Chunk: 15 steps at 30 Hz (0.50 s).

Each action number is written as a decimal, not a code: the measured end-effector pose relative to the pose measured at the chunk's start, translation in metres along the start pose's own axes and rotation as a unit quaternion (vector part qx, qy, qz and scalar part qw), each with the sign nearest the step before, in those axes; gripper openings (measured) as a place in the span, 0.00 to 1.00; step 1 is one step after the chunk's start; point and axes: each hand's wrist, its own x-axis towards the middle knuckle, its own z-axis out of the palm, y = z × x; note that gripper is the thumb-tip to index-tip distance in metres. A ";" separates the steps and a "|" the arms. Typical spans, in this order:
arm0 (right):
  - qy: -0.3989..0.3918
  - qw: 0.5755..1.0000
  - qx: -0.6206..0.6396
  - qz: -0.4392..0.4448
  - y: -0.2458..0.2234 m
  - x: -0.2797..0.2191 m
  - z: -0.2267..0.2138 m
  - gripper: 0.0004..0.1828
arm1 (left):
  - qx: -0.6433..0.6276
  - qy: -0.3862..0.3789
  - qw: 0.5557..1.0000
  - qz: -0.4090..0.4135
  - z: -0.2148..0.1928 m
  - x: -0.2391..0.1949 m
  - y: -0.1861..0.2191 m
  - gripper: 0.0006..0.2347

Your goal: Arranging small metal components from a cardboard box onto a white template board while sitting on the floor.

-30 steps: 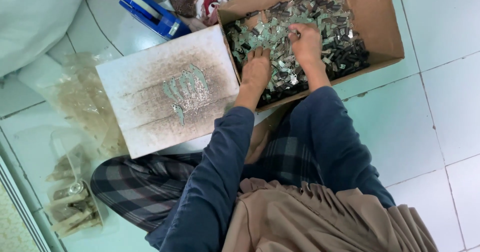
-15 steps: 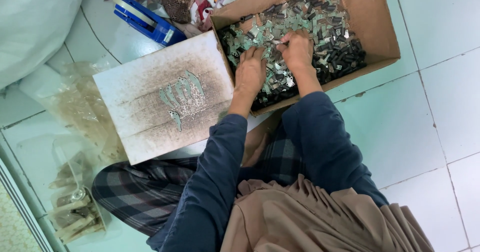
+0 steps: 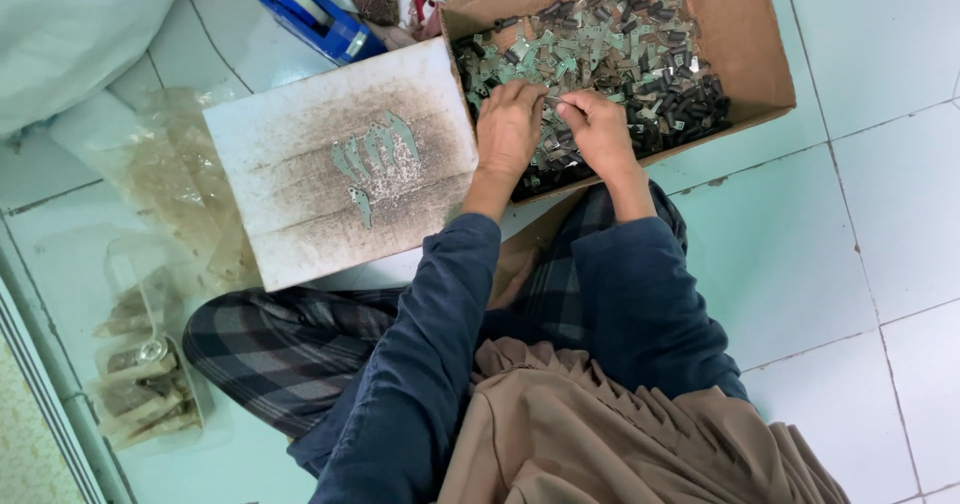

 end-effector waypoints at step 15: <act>-0.202 0.966 0.151 -0.048 -0.184 -0.039 0.099 0.08 | -0.107 0.096 0.948 -0.284 -0.232 -0.131 -0.017 0.10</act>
